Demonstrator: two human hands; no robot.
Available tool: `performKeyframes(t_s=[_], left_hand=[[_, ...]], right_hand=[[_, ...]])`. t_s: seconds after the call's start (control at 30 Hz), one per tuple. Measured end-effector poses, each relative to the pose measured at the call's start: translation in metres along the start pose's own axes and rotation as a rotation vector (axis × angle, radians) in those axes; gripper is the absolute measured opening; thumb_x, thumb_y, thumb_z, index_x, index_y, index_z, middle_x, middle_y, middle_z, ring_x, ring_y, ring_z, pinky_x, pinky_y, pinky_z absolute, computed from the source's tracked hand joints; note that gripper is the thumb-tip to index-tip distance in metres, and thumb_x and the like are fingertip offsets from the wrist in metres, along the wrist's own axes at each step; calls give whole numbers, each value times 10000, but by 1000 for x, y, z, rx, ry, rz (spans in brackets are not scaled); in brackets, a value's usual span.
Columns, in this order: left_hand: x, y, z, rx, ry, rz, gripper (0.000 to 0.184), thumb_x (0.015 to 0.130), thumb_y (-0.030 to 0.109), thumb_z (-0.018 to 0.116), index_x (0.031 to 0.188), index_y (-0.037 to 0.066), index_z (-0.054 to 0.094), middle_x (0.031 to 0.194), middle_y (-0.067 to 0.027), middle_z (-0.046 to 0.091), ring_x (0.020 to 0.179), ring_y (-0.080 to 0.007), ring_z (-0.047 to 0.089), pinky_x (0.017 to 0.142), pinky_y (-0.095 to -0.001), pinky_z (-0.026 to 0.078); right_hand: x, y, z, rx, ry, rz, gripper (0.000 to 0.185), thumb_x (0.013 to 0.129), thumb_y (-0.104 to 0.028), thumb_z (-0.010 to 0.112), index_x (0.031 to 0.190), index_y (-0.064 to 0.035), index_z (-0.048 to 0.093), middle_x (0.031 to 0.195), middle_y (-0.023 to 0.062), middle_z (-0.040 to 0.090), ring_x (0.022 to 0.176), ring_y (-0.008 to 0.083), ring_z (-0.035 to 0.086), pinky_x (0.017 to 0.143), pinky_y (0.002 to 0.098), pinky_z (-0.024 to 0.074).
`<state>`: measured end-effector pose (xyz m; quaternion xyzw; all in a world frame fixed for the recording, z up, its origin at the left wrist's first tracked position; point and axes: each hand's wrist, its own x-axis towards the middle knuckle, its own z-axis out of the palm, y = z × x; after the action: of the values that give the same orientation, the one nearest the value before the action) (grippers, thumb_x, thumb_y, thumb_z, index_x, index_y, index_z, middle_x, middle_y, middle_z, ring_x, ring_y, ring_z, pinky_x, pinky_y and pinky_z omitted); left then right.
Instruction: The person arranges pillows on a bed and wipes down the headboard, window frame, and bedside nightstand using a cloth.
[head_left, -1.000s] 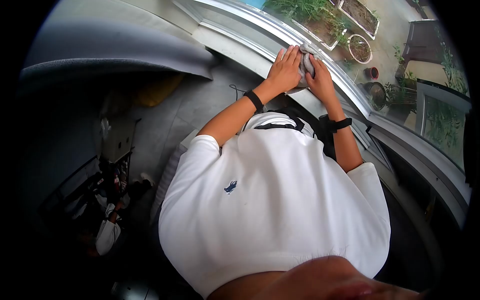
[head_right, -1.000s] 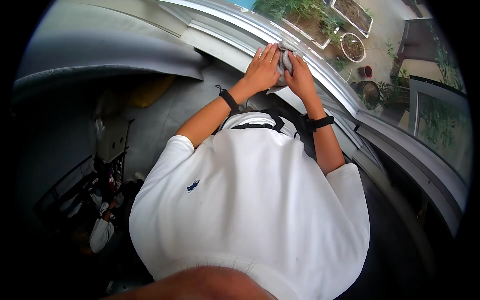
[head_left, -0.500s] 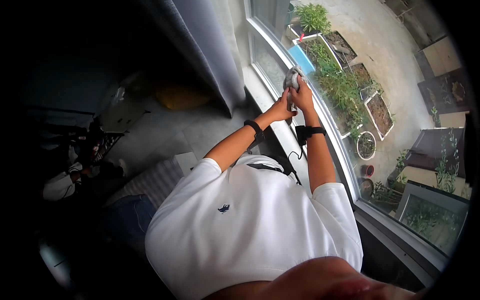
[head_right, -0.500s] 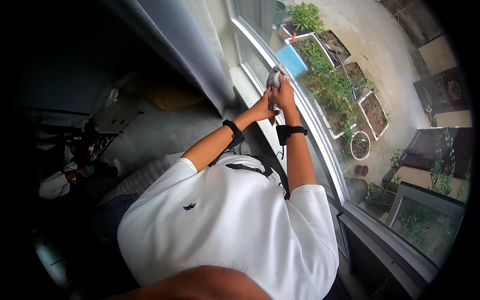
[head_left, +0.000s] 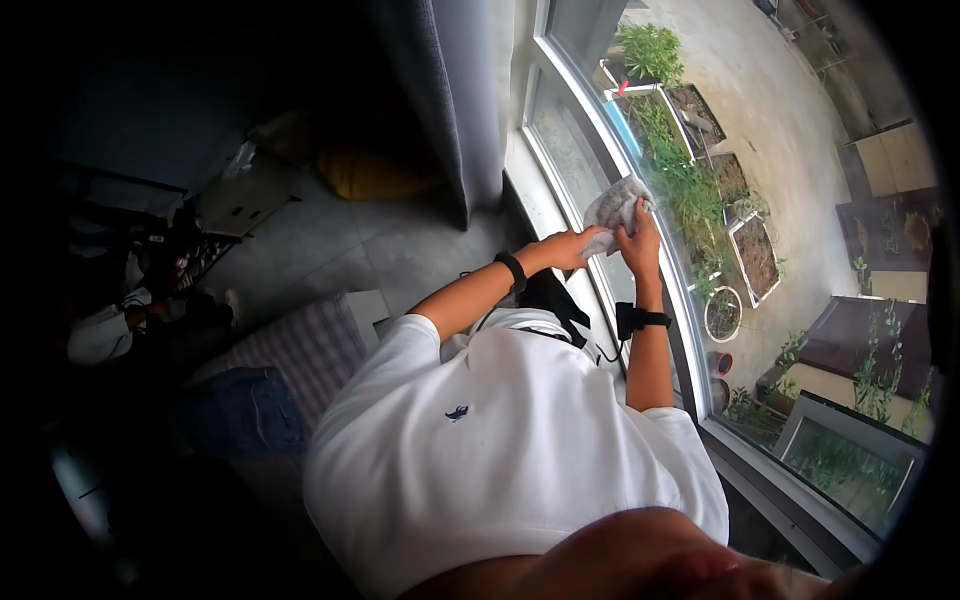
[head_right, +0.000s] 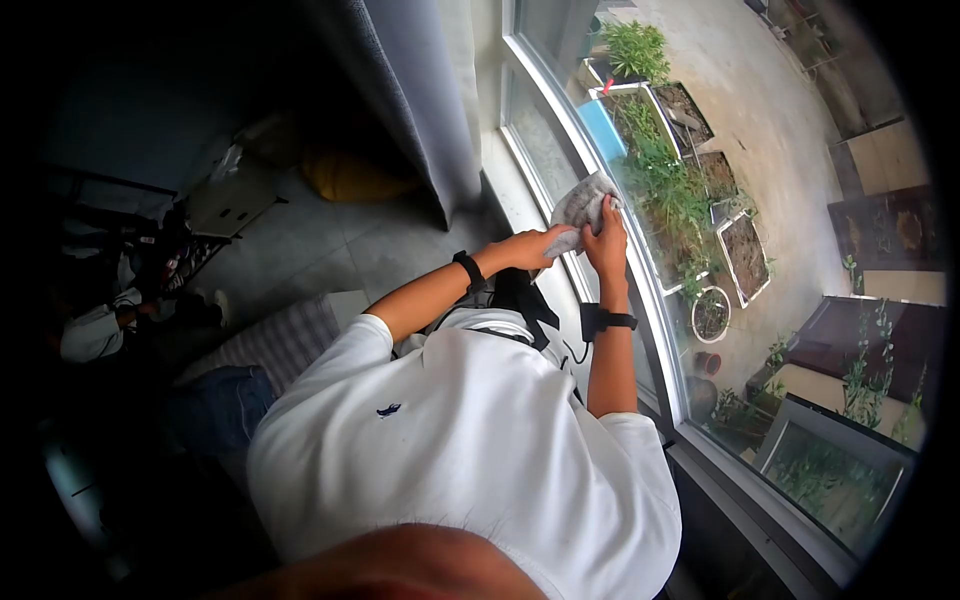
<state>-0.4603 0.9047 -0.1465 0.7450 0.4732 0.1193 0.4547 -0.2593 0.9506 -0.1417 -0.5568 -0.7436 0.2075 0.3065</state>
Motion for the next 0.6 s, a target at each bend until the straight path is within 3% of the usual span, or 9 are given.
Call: performKeyframes(t_s=[0.1, 0.17, 0.23, 0.3, 0.37, 0.4, 0.53, 0.6], left_hand=[[2, -3, -6, -42, 56, -25, 795, 773, 136, 637, 1454, 119, 227, 858, -272, 659, 831, -396, 667, 755, -439, 518], [-10, 15, -27, -104, 94, -131, 759, 775, 135, 635, 1421, 52, 244, 885, -289, 653, 841, -416, 660, 773, -449, 517], [-7, -6, -30, -61, 266, -55, 713, 780, 136, 636, 1391, 29, 284, 911, -300, 648, 869, -429, 652, 786, -456, 514], [-8, -19, -45, -73, 346, -56, 612, 809, 153, 626, 1351, 25, 373, 1027, -293, 636, 977, -430, 627, 837, -459, 496], [-8, -24, -68, -59, 352, -135, 584, 820, 146, 613, 1345, 30, 386, 1051, -277, 634, 987, -430, 621, 842, -459, 493], [-6, -34, -77, -30, 459, -40, 561, 828, 142, 603, 1338, 40, 393, 1026, -262, 645, 953, -432, 629, 817, -459, 497], [-1, -24, -142, -105, 420, -198, 592, 841, 150, 606, 1373, 63, 362, 951, -246, 661, 871, -406, 655, 784, -438, 505], [16, -34, -157, -207, 449, -172, 604, 846, 156, 608, 1387, 73, 354, 964, -242, 661, 882, -390, 659, 797, -430, 505]], right_hand=[[19, -3, 2, -18, 4, -73, 723, 738, -138, 660, 1405, 10, 424, 1168, 264, 588, 1067, 411, 592, 931, 421, 470], [38, -7, 8, 56, -71, 22, 723, 741, -142, 659, 1406, 11, 423, 1186, 270, 591, 1079, 405, 596, 945, 425, 467], [62, -8, 23, 43, -74, -24, 720, 746, -156, 660, 1402, 25, 423, 1223, 282, 575, 1108, 398, 590, 956, 415, 466], [86, -18, 32, 41, -94, -9, 704, 758, -168, 653, 1392, 41, 426, 1218, 288, 578, 1108, 401, 592, 967, 407, 463], [111, -27, 42, 37, -99, -58, 707, 769, -188, 642, 1387, 67, 414, 1187, 295, 594, 1084, 413, 600, 956, 413, 469], [126, -36, 47, 0, -138, -16, 705, 768, -191, 637, 1378, 84, 415, 1166, 299, 601, 1067, 421, 604, 948, 420, 473], [180, -52, 81, -93, -139, -91, 672, 762, -191, 623, 1316, 143, 443, 1091, 336, 612, 1016, 445, 612, 910, 455, 487], [203, -65, 85, -126, -171, -113, 647, 768, -176, 616, 1296, 157, 448, 1060, 357, 609, 996, 455, 612, 891, 468, 491]])
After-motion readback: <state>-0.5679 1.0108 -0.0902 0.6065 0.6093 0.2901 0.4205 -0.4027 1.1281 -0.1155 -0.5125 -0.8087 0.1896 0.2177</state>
